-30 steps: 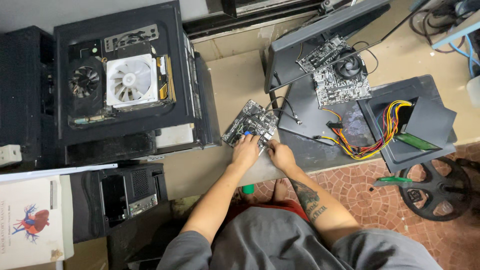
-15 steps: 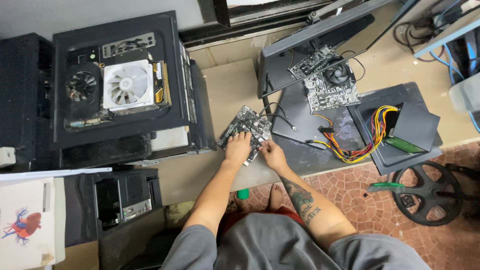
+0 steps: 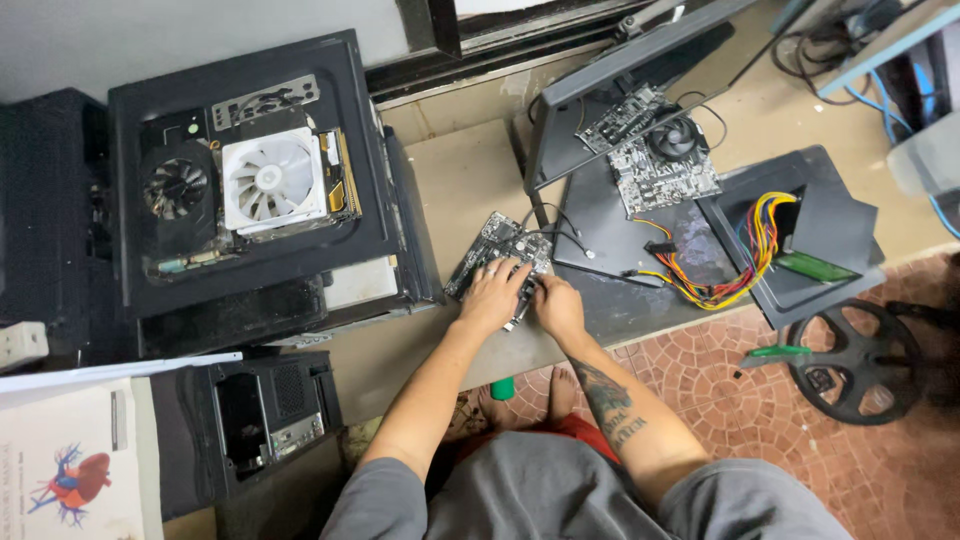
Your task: The person handles computer components on a desk, including a motherboard, a CPU cooler, and various cables. They place the cooler into a computer case, connect cables, and move motherboards between the desk and the case.
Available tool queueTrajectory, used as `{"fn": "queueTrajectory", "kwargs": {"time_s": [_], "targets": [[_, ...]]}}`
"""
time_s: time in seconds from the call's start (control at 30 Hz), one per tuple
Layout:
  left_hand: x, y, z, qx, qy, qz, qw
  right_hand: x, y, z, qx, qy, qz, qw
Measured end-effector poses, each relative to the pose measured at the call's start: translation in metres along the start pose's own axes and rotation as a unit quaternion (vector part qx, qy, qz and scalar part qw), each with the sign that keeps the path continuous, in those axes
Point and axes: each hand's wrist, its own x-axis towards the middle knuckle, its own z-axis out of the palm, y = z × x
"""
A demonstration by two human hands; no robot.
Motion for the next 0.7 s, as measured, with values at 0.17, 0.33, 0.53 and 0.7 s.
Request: {"fn": "queueTrajectory", "kwargs": {"time_s": [0.17, 0.33, 0.53, 0.7], "targets": [[0.047, 0.018, -0.017, -0.037, 0.018, 0.081, 0.996, 0.002, -0.018, -0.064, 0.064, 0.023, -0.025, 0.997], [0.096, 0.055, -0.035, -0.09, -0.052, 0.118, 0.988, -0.007, -0.026, -0.138, 0.184, 0.083, 0.047, 0.978], [0.119, 0.119, -0.065, -0.154, -0.018, 0.119, 0.981, -0.038, -0.059, -0.23, 0.123, 0.173, 0.022, 0.977], [0.123, 0.157, -0.073, -0.158, -0.014, 0.129, 0.979, -0.057, -0.058, -0.265, 0.132, 0.191, 0.035, 0.972]]}}
